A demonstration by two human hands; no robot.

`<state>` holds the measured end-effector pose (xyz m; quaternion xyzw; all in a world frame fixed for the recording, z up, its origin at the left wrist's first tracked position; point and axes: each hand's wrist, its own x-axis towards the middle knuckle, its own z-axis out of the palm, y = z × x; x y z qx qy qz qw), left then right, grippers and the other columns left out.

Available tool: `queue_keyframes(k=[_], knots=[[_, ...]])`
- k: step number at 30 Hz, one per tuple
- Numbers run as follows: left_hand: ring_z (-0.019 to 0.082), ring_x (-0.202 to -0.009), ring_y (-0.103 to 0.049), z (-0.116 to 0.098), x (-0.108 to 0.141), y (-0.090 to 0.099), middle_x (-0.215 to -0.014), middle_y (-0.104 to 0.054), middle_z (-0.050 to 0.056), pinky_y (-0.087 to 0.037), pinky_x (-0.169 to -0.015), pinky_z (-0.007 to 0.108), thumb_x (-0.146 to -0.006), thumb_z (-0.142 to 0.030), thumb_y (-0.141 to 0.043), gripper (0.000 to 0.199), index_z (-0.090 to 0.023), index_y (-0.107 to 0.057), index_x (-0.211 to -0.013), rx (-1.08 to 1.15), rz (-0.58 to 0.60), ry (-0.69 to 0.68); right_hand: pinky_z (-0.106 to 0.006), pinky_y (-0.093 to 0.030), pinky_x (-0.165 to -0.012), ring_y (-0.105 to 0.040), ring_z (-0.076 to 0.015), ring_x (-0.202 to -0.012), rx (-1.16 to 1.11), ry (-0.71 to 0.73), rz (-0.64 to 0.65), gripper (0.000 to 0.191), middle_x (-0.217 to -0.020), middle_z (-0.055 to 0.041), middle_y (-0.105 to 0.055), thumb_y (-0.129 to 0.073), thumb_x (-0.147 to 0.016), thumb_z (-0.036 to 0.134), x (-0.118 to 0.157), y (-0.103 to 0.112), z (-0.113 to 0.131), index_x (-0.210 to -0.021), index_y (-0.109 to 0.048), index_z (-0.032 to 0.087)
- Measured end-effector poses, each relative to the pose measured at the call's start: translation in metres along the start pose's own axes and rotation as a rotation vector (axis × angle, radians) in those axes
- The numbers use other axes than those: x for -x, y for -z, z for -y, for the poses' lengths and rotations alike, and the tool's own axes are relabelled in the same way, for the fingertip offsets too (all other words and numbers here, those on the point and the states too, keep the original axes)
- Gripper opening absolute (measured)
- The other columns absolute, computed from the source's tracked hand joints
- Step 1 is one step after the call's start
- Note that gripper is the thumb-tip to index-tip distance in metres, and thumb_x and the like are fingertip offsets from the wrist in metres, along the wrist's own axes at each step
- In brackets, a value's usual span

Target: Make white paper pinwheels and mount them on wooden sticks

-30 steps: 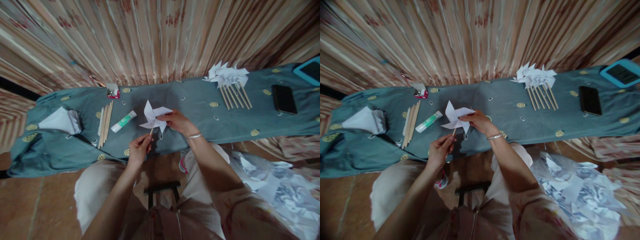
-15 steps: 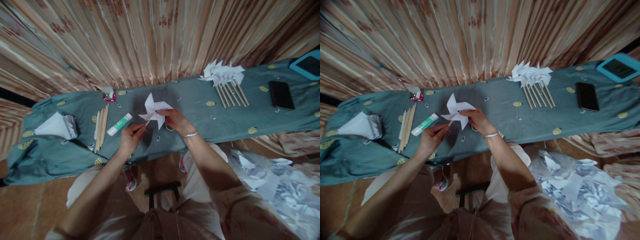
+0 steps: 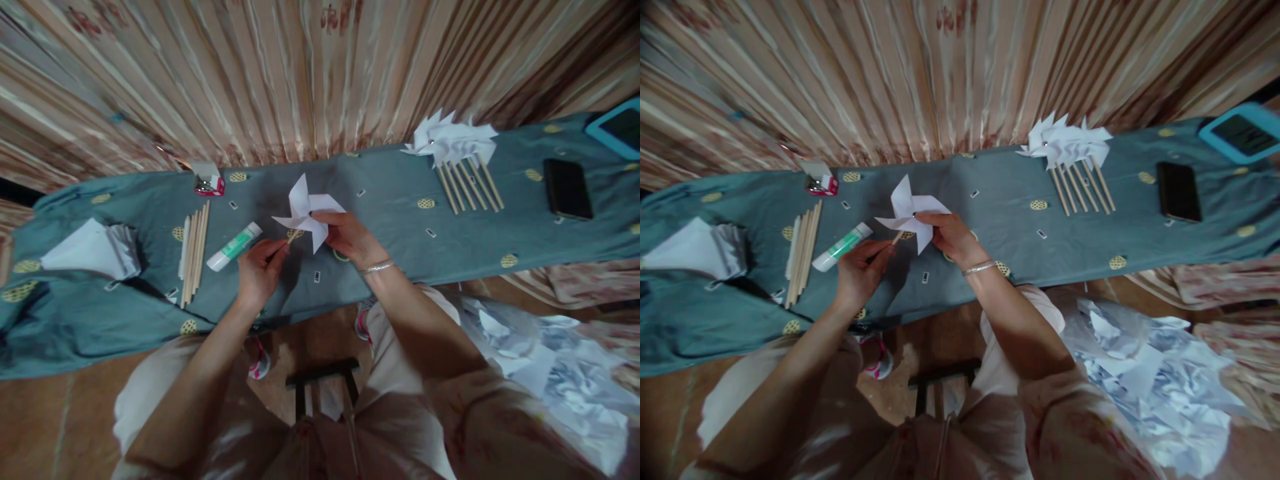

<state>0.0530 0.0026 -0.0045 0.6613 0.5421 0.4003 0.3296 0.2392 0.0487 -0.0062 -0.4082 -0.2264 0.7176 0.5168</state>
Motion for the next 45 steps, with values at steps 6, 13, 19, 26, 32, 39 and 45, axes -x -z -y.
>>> queue_keyframes(k=[6,13,19,26,32,39,45], knots=[[0.016,-0.061,-0.057,0.005,-0.001,-0.002,-0.067,-0.065,0.003,-0.041,-0.057,0.026,-0.082,-0.032,-0.062,0.022,-0.017,-0.076,-0.076,0.028,0.051,0.033,-0.027,-0.052,-0.064,-0.066,-0.0154,-0.067,0.363,0.272,-0.155,0.017,-0.072,-0.0009,-0.074,-0.081,-0.064,0.03,0.005,0.001,-0.01,-0.069,-0.071,0.018],[0.015,-0.057,-0.056,0.005,-0.004,-0.003,-0.063,-0.065,0.003,-0.04,-0.054,0.026,-0.078,-0.031,-0.062,0.02,-0.018,-0.074,-0.069,0.056,0.09,0.086,-0.033,-0.055,-0.089,-0.067,-0.0212,-0.105,0.819,0.494,-0.205,0.021,-0.13,-0.0107,-0.066,-0.072,-0.072,0.023,0.012,0.002,-0.011,-0.094,-0.072,0.019],[0.012,-0.047,-0.051,0.005,-0.005,-0.001,-0.059,-0.063,0.0,-0.039,-0.049,0.024,-0.077,-0.032,-0.065,0.018,-0.017,-0.076,-0.077,0.041,0.068,0.128,-0.033,-0.056,-0.078,-0.068,-0.0199,-0.091,0.669,0.439,-0.125,0.023,-0.1,-0.006,-0.075,-0.077,-0.069,0.034,0.008,0.003,-0.011,-0.086,-0.072,0.02],[0.019,-0.079,-0.067,0.012,-0.009,0.003,-0.089,-0.073,0.006,-0.056,-0.072,0.03,-0.073,-0.032,-0.072,0.026,-0.017,-0.076,-0.094,0.169,-0.005,0.12,-0.027,-0.051,-0.059,-0.062,-0.014,-0.062,0.356,0.202,0.01,0.033,-0.066,-0.0009,-0.071,-0.089,-0.053,0.043,0.017,0.002,0.008,-0.063,-0.07,0.018],[0.024,-0.108,-0.066,0.01,-0.014,0.001,-0.11,-0.073,0.005,-0.052,-0.096,0.038,-0.067,-0.037,-0.082,0.045,-0.024,-0.071,-0.109,0.52,-0.118,0.091,-0.03,-0.055,-0.07,-0.068,-0.0182,-0.074,0.303,0.149,0.064,0.035,-0.072,-0.0018,-0.075,-0.091,-0.047,0.044,0.019,-0.003,0.002,-0.066,-0.074,0.021],[0.023,-0.098,-0.069,-0.011,-0.016,0.003,-0.098,-0.076,0.004,-0.053,-0.088,0.037,-0.071,-0.039,-0.079,0.04,-0.022,-0.072,-0.106,0.706,0.055,0.154,-0.034,-0.055,-0.085,-0.069,-0.0167,-0.079,0.24,0.125,0.121,0.036,-0.081,-0.0005,-0.078,-0.092,-0.049,0.037,0.023,-0.008,-0.009,-0.077,-0.077,0.02],[0.024,-0.103,-0.069,-0.015,-0.015,0.012,-0.105,-0.075,0.005,-0.055,-0.087,0.037,-0.071,-0.046,-0.08,0.047,-0.024,-0.069,-0.111,0.636,-0.037,0.176,-0.036,-0.055,-0.088,-0.071,-0.0182,-0.081,0.27,0.099,0.131,0.038,-0.08,-0.0013,-0.078,-0.093,-0.047,0.037,0.025,-0.007,-0.005,-0.077,-0.077,0.019]])
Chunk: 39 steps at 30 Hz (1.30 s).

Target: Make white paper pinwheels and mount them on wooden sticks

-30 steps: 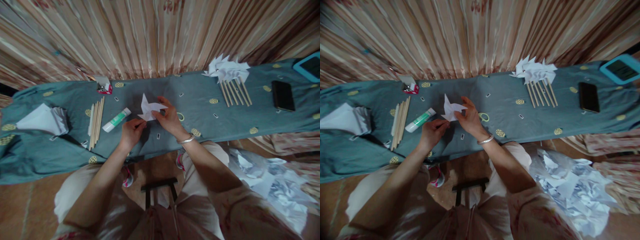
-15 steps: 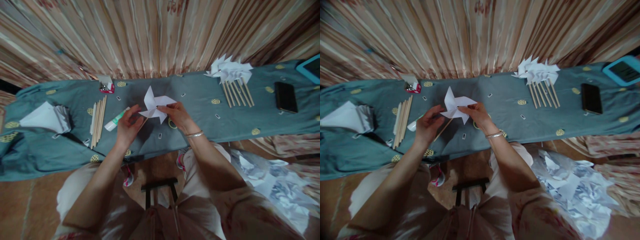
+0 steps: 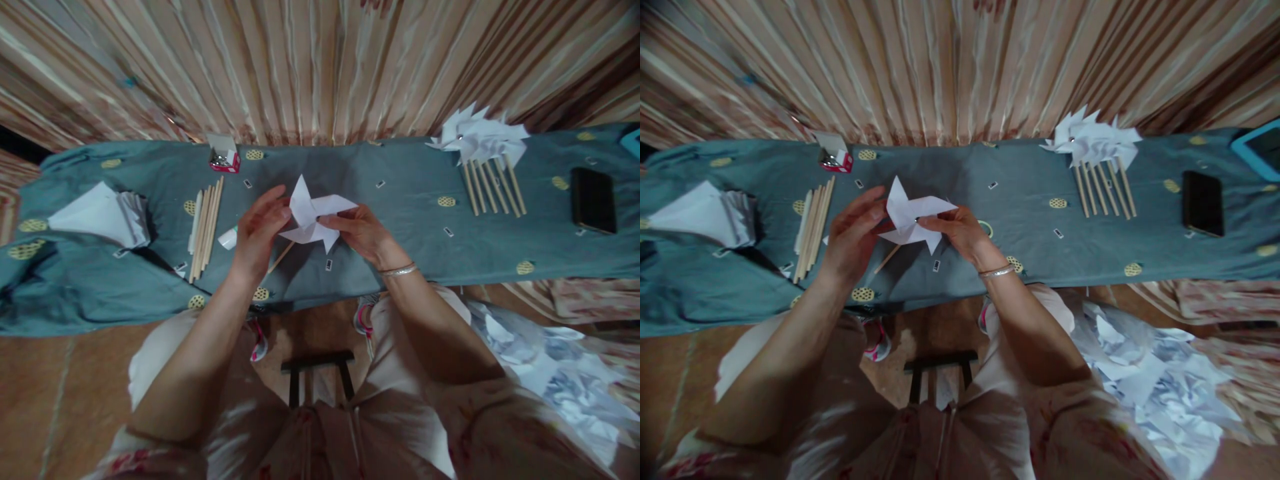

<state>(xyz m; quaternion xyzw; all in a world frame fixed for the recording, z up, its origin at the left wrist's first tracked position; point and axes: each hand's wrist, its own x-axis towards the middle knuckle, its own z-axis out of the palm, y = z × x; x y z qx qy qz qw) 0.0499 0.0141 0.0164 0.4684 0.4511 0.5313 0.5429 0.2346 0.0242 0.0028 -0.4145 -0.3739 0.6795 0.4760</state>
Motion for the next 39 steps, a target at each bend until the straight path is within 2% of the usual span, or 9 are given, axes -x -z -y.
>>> queue_keyframes(k=[4,8,16,23,26,30,32,34,39], knots=[[0.025,-0.095,-0.071,0.003,0.005,-0.007,-0.097,-0.076,0.004,-0.057,-0.083,0.037,-0.06,-0.044,-0.089,0.05,-0.022,-0.072,-0.102,0.012,0.074,0.048,-0.035,-0.056,-0.082,-0.07,-0.0167,-0.074,0.0,-0.019,-0.007,0.037,-0.078,-0.0007,-0.077,-0.093,-0.047,0.037,0.001,-0.002,-0.001,-0.076,-0.076,0.019],[0.022,-0.089,-0.071,0.008,0.007,-0.013,-0.093,-0.077,0.003,-0.057,-0.081,0.036,-0.059,-0.037,-0.09,0.044,-0.022,-0.072,-0.095,0.053,0.111,0.094,-0.033,-0.057,-0.079,-0.07,-0.0164,-0.073,-0.02,-0.034,0.001,0.038,-0.077,0.0,-0.077,-0.093,-0.046,0.037,0.002,-0.004,-0.004,-0.076,-0.077,0.02],[0.019,-0.083,-0.071,0.014,0.006,-0.012,-0.09,-0.076,0.002,-0.057,-0.079,0.033,-0.064,-0.027,-0.085,0.032,-0.021,-0.071,-0.093,0.048,0.088,0.104,-0.031,-0.058,-0.079,-0.071,-0.0172,-0.077,0.014,-0.041,0.015,0.036,-0.08,0.0004,-0.078,-0.092,-0.049,0.039,0.001,-0.003,-0.007,-0.077,-0.078,0.022],[0.018,-0.083,-0.07,0.015,0.005,-0.013,-0.09,-0.076,0.002,-0.057,-0.081,0.033,-0.063,-0.025,-0.084,0.034,-0.019,-0.071,-0.095,0.058,0.036,0.112,-0.034,-0.057,-0.086,-0.071,-0.0185,-0.084,0.056,0.014,0.067,0.037,-0.086,0.0006,-0.077,-0.09,-0.054,0.045,0.002,-0.003,-0.006,-0.083,-0.077,0.024],[0.018,-0.084,-0.07,0.015,0.005,-0.012,-0.092,-0.076,0.003,-0.057,-0.08,0.034,-0.063,-0.027,-0.084,0.036,-0.018,-0.071,-0.096,0.033,-0.004,0.105,-0.037,-0.055,-0.092,-0.07,-0.0197,-0.094,0.146,0.129,-0.073,0.035,-0.098,-0.0025,-0.075,-0.086,-0.061,0.044,0.001,0.004,-0.003,-0.087,-0.073,0.023],[0.016,-0.079,-0.068,0.016,0.004,-0.014,-0.087,-0.075,0.001,-0.056,-0.077,0.031,-0.062,-0.025,-0.083,0.033,-0.017,-0.071,-0.091,-0.001,-0.055,0.092,-0.041,-0.046,-0.108,-0.056,-0.0234,-0.128,0.481,0.487,-0.317,0.016,-0.136,-0.0067,-0.06,-0.076,-0.074,0.032,0.011,0.008,0.004,-0.083,-0.067,0.023],[0.015,-0.077,-0.067,0.017,0.004,-0.016,-0.086,-0.075,0.0,-0.056,-0.076,0.03,-0.063,-0.025,-0.082,0.03,-0.017,-0.071,-0.09,-0.005,-0.047,0.085,-0.042,-0.035,-0.119,-0.047,-0.0226,-0.138,0.712,0.609,-0.287,0.006,-0.145,-0.0066,-0.054,-0.071,-0.08,0.026,0.02,0.005,0.006,-0.084,-0.067,0.024],[0.015,-0.076,-0.066,0.018,0.004,-0.019,-0.086,-0.074,0.0,-0.055,-0.076,0.03,-0.064,-0.025,-0.081,0.029,-0.018,-0.071,-0.091,-0.025,-0.035,0.068,-0.044,-0.034,-0.12,-0.045,-0.0227,-0.14,0.846,0.673,-0.225,0.002,-0.148,-0.005,-0.051,-0.068,-0.083,0.025,0.027,0.001,0.007,-0.085,-0.068,0.025],[0.016,-0.076,-0.065,0.019,0.004,-0.023,-0.085,-0.074,0.001,-0.053,-0.074,0.03,-0.066,-0.027,-0.079,0.028,-0.018,-0.071,-0.091,-0.119,-0.029,0.031,-0.044,-0.033,-0.121,-0.038,-0.0226,-0.145,1.007,0.641,-0.129,0.015,-0.155,0.0018,-0.043,-0.062,-0.085,0.022,0.029,0.0,0.001,-0.093,-0.071,0.03]])
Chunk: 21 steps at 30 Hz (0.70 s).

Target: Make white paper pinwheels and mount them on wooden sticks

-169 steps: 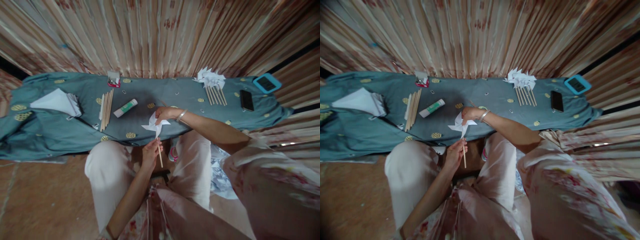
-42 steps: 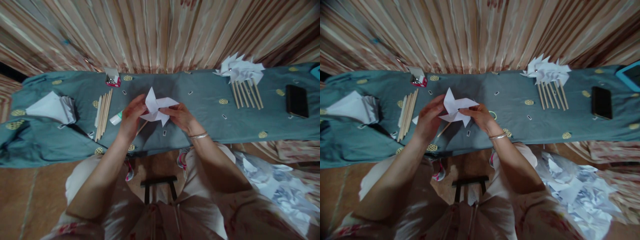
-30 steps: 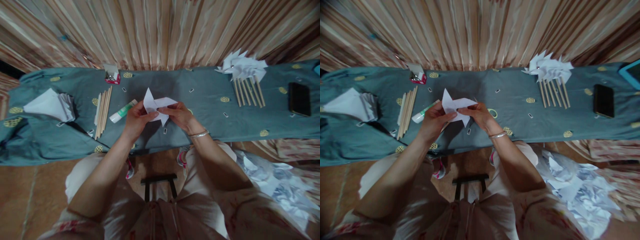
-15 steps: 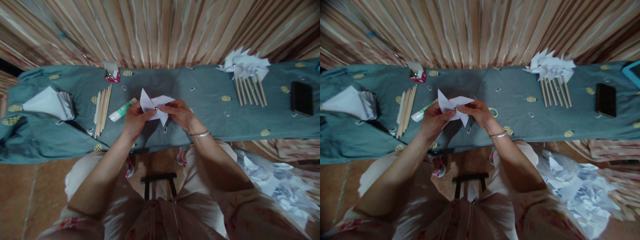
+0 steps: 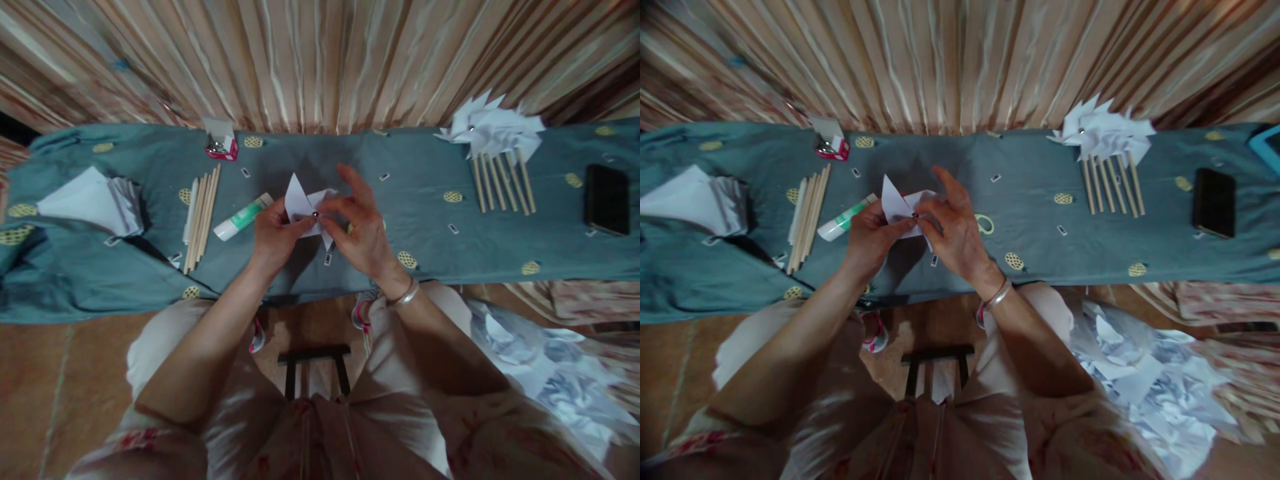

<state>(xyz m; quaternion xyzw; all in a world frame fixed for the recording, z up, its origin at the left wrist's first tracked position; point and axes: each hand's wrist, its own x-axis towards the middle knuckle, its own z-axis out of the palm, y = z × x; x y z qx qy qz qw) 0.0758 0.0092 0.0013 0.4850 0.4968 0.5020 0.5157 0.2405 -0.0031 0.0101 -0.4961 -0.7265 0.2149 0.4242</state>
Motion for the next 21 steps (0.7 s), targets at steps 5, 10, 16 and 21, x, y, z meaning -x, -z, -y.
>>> queue_keyframes(k=[5,10,16,21], knots=[[0.016,-0.074,-0.064,0.0017,-0.0001,-0.0009,-0.083,-0.072,0.0,-0.05,-0.071,0.028,-0.066,-0.024,-0.078,0.024,-0.017,-0.071,-0.088,-0.059,0.008,-0.01,-0.047,-0.032,-0.122,-0.037,-0.0238,-0.146,0.015,0.009,0.008,0.014,-0.153,0.0018,-0.046,-0.063,-0.085,0.022,-0.0012,-0.0008,-0.0062,-0.094,-0.072,0.028],[0.016,-0.073,-0.064,0.0035,0.0005,-0.0006,-0.081,-0.072,0.0,-0.051,-0.07,0.028,-0.066,-0.025,-0.078,0.025,-0.017,-0.072,-0.088,-0.066,0.014,-0.015,-0.045,-0.032,-0.121,-0.039,-0.0238,-0.145,-0.005,0.0,0.016,0.012,-0.151,-0.0006,-0.048,-0.062,-0.084,0.018,-0.0007,-0.0021,-0.0065,-0.089,-0.071,0.026],[0.016,-0.072,-0.062,0.0018,0.0016,0.0006,-0.082,-0.072,0.0,-0.051,-0.068,0.028,-0.065,-0.025,-0.077,0.028,-0.017,-0.073,-0.091,-0.104,0.005,-0.018,-0.041,-0.031,-0.122,-0.042,-0.0221,-0.143,-0.044,-0.05,-0.009,0.009,-0.15,-0.0042,-0.05,-0.066,-0.081,0.016,-0.0009,-0.0015,-0.0065,-0.085,-0.067,0.025],[0.016,-0.073,-0.062,-0.0003,0.0016,0.001,-0.084,-0.072,0.0,-0.051,-0.071,0.028,-0.064,-0.024,-0.078,0.033,-0.017,-0.073,-0.096,-0.105,0.009,-0.014,-0.042,-0.032,-0.121,-0.044,-0.0248,-0.142,-0.082,-0.062,0.001,0.006,-0.15,-0.0096,-0.05,-0.068,-0.079,0.016,-0.0021,-0.0014,-0.0077,-0.08,-0.067,0.022]])
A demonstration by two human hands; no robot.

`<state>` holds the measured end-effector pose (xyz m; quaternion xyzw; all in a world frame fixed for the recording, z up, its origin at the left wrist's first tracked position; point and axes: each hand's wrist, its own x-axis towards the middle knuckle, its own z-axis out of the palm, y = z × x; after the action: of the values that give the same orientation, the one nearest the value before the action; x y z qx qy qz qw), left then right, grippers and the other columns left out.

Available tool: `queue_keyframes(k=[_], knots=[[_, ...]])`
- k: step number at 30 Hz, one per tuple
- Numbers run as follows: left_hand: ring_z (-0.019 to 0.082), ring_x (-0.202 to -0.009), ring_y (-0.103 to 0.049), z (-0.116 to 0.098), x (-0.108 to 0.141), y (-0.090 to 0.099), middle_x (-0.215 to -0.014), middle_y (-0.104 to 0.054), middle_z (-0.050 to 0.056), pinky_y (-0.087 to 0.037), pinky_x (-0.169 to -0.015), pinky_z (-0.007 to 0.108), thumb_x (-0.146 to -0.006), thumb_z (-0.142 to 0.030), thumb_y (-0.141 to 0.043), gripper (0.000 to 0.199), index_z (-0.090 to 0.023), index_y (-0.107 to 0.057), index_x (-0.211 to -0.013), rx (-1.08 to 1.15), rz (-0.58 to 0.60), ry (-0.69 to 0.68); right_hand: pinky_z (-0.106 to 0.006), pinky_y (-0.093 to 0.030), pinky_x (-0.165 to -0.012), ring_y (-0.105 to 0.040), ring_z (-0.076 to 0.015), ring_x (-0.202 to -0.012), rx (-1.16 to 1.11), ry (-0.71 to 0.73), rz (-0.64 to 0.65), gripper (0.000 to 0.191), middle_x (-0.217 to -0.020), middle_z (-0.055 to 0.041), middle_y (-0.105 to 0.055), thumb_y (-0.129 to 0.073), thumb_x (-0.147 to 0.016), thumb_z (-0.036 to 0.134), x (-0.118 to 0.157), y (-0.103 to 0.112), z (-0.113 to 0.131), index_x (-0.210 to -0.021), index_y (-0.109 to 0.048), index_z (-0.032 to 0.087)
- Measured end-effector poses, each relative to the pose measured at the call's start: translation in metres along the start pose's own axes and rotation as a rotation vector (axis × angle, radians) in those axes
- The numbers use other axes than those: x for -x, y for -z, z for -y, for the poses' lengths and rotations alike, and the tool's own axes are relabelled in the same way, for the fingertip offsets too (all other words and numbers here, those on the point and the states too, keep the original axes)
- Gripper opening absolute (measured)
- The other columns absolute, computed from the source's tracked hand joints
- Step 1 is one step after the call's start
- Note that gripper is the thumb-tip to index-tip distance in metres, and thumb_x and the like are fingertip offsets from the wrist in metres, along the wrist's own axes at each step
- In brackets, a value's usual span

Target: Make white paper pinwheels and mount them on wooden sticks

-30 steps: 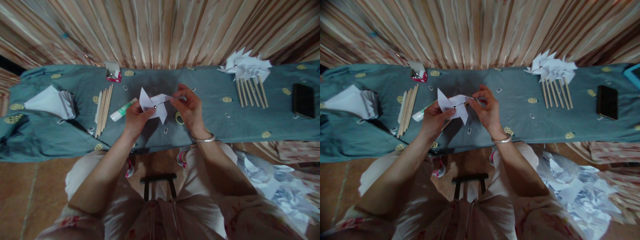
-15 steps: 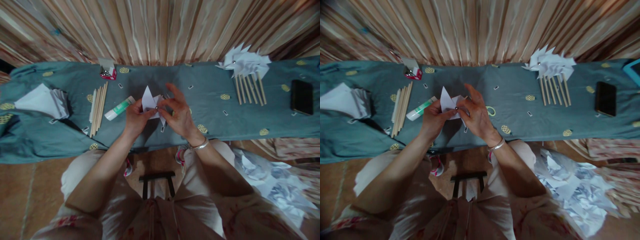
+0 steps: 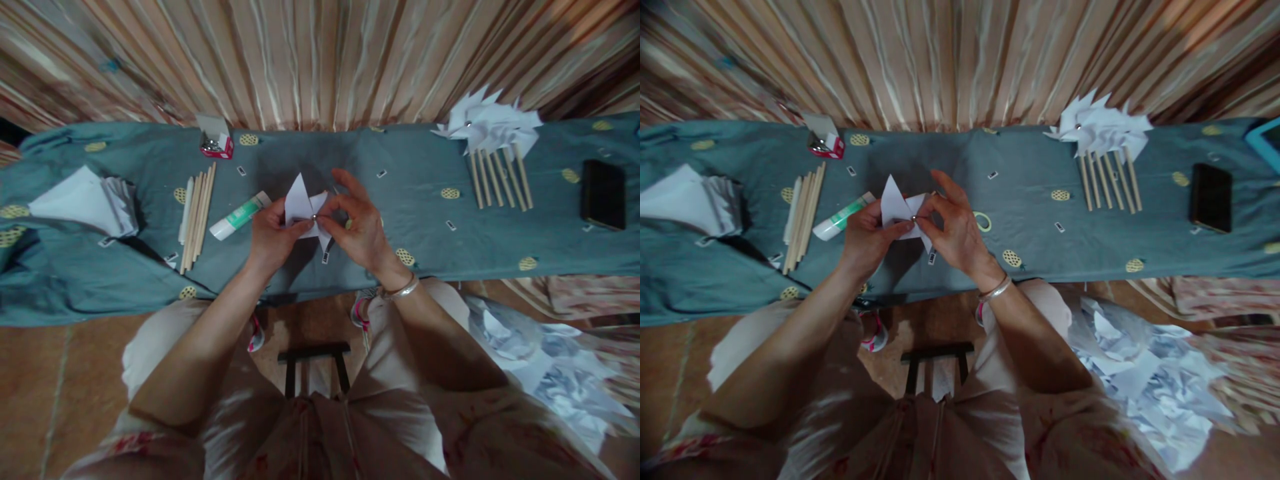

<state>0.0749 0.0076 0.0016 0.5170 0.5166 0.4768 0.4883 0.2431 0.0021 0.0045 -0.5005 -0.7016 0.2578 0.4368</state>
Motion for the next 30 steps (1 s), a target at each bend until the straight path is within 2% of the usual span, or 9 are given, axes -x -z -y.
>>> queue_keyframes(k=[6,12,16,22,27,30], knots=[[0.016,-0.073,-0.063,0.001,0.0,0.0,-0.082,-0.073,-0.001,-0.052,-0.071,0.028,-0.063,-0.024,-0.079,0.031,-0.016,-0.074,-0.093,0.018,-0.016,-0.009,-0.047,-0.032,-0.12,-0.044,-0.0246,-0.142,-0.047,-0.023,0.027,0.008,-0.148,-0.0008,-0.053,-0.074,-0.076,0.02,-0.002,-0.002,-0.005,-0.078,-0.069,0.025],[0.016,-0.075,-0.066,0.001,0.0,0.0,-0.083,-0.074,0.0,-0.053,-0.072,0.028,-0.065,-0.023,-0.079,0.025,-0.017,-0.075,-0.089,0.098,-0.006,-0.012,-0.048,-0.034,-0.119,-0.048,-0.0262,-0.139,-0.157,-0.074,0.051,0.008,-0.144,-0.0034,-0.056,-0.078,-0.074,0.027,-0.004,-0.002,-0.009,-0.077,-0.07,0.026],[0.017,-0.077,-0.066,0.0,0.001,0.0,-0.085,-0.075,0.001,-0.054,-0.073,0.029,-0.065,-0.024,-0.079,0.026,-0.018,-0.075,-0.089,0.119,-0.004,-0.009,-0.045,-0.034,-0.119,-0.049,-0.0253,-0.137,-0.249,-0.108,0.058,0.007,-0.14,-0.0041,-0.059,-0.078,-0.074,0.025,-0.005,-0.005,-0.009,-0.076,-0.072,0.023],[0.014,-0.069,-0.064,0.001,-0.004,0.005,-0.08,-0.075,-0.001,-0.054,-0.068,0.026,-0.06,-0.022,-0.08,0.027,-0.018,-0.074,-0.087,0.166,-0.07,0.055,-0.046,-0.039,-0.114,-0.051,-0.0266,-0.135,-0.375,-0.16,0.023,0.007,-0.141,-0.004,-0.057,-0.078,-0.073,0.025,-0.007,0.001,-0.018,-0.078,-0.073,0.023],[0.013,-0.065,-0.064,-0.001,-0.006,0.008,-0.075,-0.074,-0.001,-0.054,-0.066,0.027,-0.06,-0.02,-0.08,0.022,-0.018,-0.073,-0.081,0.267,-0.104,0.084,-0.051,-0.038,-0.114,-0.054,-0.0303,-0.13,-0.135,-0.17,-0.111,0.007,-0.137,-0.0068,-0.059,-0.076,-0.073,0.025,-0.005,0.012,-0.029,-0.072,-0.07,0.022],[0.013,-0.067,-0.064,-0.004,-0.005,0.007,-0.076,-0.074,-0.001,-0.054,-0.068,0.027,-0.06,-0.019,-0.08,0.02,-0.018,-0.072,-0.079,0.317,-0.085,0.109,-0.052,-0.037,-0.115,-0.052,-0.0321,-0.131,-0.033,-0.2,-0.114,0.009,-0.134,-0.008,-0.061,-0.077,-0.069,0.024,-0.003,0.011,-0.032,-0.073,-0.07,0.022]])
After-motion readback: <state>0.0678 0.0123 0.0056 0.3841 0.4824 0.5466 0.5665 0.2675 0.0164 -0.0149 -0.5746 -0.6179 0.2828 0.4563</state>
